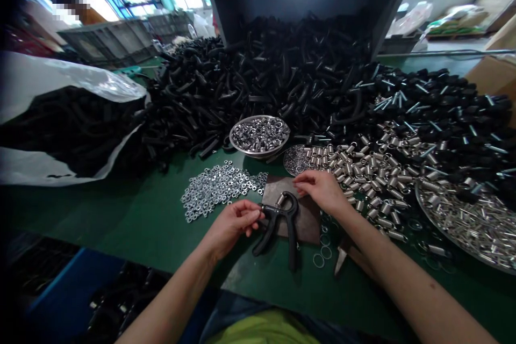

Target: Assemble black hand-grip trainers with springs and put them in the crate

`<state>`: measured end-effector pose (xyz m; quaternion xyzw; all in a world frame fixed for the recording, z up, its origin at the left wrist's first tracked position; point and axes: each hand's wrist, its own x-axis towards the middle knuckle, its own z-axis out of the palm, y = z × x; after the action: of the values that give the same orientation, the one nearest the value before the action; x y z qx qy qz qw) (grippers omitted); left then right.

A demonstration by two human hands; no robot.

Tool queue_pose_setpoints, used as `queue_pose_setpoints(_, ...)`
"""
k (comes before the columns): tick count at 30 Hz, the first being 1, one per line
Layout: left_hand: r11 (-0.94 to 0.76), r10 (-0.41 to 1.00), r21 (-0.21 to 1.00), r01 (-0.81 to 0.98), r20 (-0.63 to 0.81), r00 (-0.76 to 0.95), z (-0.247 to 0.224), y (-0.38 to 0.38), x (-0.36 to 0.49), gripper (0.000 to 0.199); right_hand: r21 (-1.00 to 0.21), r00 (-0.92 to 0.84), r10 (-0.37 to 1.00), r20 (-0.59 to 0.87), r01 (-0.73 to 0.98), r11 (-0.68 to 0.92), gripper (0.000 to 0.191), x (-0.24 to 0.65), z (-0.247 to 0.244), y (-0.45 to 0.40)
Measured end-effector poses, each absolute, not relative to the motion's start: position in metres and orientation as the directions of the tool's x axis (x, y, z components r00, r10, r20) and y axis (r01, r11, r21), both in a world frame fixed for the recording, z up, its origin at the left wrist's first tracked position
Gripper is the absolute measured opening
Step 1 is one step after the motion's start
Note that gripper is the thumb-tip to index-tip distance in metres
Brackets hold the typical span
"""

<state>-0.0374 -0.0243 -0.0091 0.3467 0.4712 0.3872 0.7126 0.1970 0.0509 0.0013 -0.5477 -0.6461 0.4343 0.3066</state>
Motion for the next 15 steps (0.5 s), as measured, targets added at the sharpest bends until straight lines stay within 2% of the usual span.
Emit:
queue_pose_setpoints(4, 0.447, 0.886, 0.865, -0.227, -0.394, 0.243, -0.015, -0.027, -0.036, 0.027, -0.837, -0.261, 0.965, 0.023, 0.523, 0.161, 0.012, 0.185, 0.000, 0.045)
queue_pose_setpoints(7, 0.437, 0.891, 0.874, -0.211, -0.389, 0.234, -0.018, -0.026, -0.035, 0.026, -0.706, -0.342, 0.937, 0.069, 0.646, 0.289, 0.007, 0.178, 0.002, 0.044)
queue_pose_setpoints(10, 0.434, 0.892, 0.876, -0.209, -0.386, 0.234, -0.019, -0.024, -0.034, 0.026, -0.589, -0.443, 0.890, 0.106, 0.694, 0.415, 0.006, 0.175, 0.005, 0.046)
queue_pose_setpoints(15, 0.435, 0.893, 0.875, -0.213, -0.389, 0.225, -0.018, -0.022, -0.034, 0.027, -0.527, -0.469, 0.880, 0.070, 0.732, 0.432, 0.006, 0.172, 0.006, 0.048)
